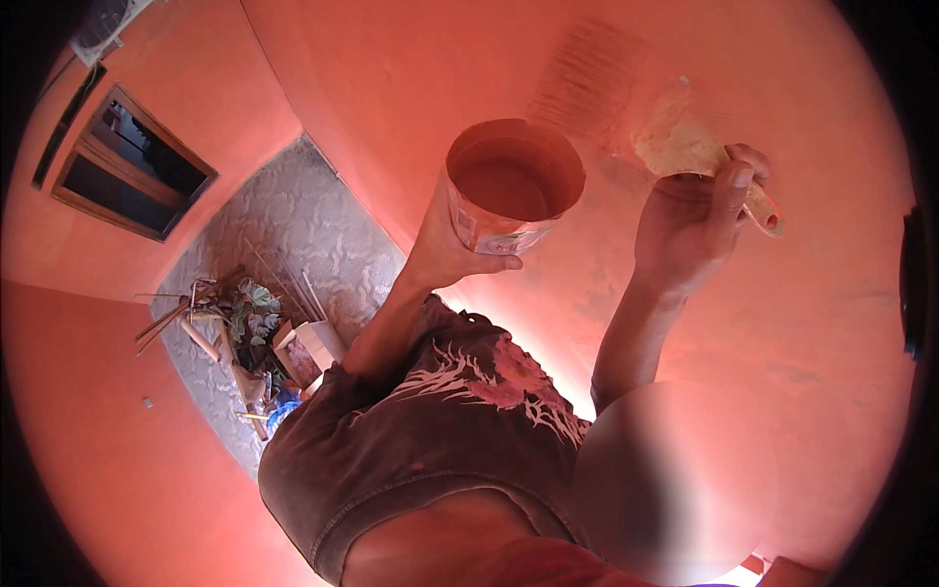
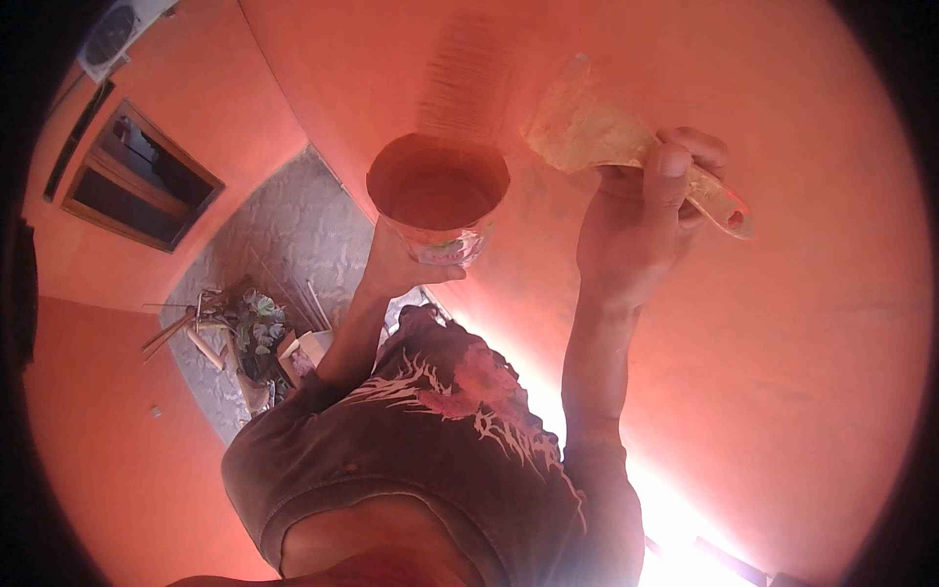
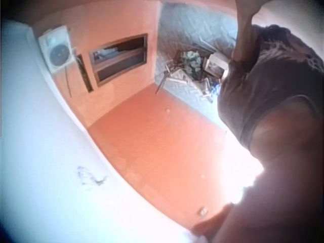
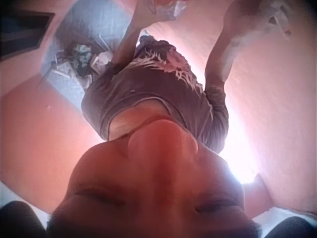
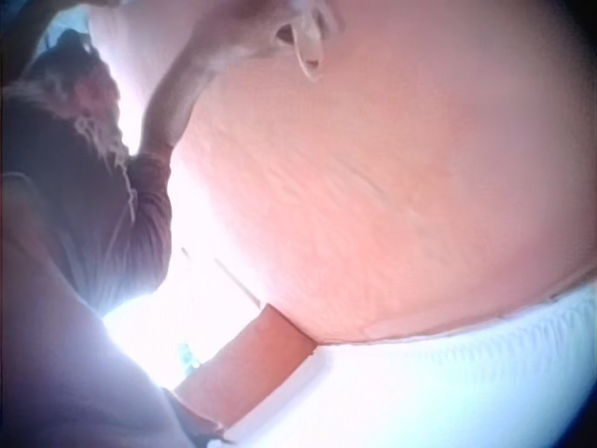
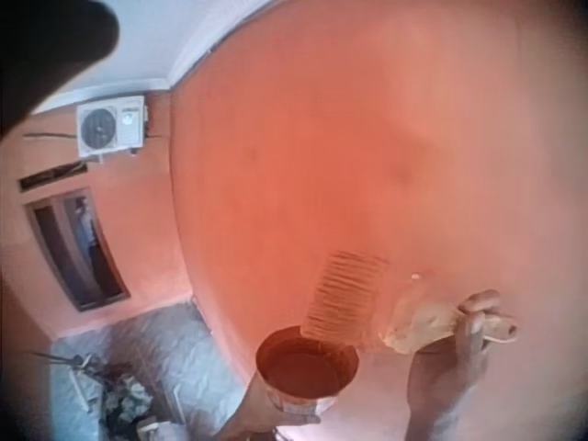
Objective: The person paints a ceiling with a reddish-orange paint using a wide brush and a small container. They repeatedly dip the brush into the container and apply paint to the ceiling surface in broad strokes.
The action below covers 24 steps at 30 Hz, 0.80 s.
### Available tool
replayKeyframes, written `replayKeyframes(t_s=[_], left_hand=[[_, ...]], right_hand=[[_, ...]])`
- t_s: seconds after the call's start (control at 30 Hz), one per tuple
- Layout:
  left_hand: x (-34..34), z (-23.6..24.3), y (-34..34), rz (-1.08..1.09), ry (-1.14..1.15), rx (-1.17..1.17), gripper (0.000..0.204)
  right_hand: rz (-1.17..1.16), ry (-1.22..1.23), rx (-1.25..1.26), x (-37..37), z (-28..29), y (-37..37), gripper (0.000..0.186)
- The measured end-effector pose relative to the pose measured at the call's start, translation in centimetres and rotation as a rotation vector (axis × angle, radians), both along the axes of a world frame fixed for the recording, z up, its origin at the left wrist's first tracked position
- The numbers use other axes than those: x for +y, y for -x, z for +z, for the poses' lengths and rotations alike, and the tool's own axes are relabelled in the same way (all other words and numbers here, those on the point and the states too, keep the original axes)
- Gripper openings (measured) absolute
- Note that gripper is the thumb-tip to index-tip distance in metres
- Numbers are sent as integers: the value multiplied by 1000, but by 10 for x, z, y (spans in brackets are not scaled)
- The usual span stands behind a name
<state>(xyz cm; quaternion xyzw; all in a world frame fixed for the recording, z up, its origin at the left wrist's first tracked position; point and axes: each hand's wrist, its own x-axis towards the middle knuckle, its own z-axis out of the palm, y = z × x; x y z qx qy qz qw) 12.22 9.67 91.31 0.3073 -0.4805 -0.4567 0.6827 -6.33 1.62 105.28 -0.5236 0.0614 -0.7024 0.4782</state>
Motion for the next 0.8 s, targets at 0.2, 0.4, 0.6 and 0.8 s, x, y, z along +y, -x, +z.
replayKeyframes(t_s=[0.2, 0.4, 0.6, 0.8], left_hand=[[13, -12, 12, -18, -55, -43, 118], [39, -26, 22, -61, -166, -117, 123], [56, -30, 26, -100, -248, -175, 125], [58, -39, 18, -98, -273, -289, 119]], right_hand=[[-38, -73, -72, 17, -30, -23, 30], [6, -270, -96, 39, -66, -32, 39], [38, -351, -171, 44, -72, -37, 42], [90, -372, -193, 37, -77, -37, 43]])
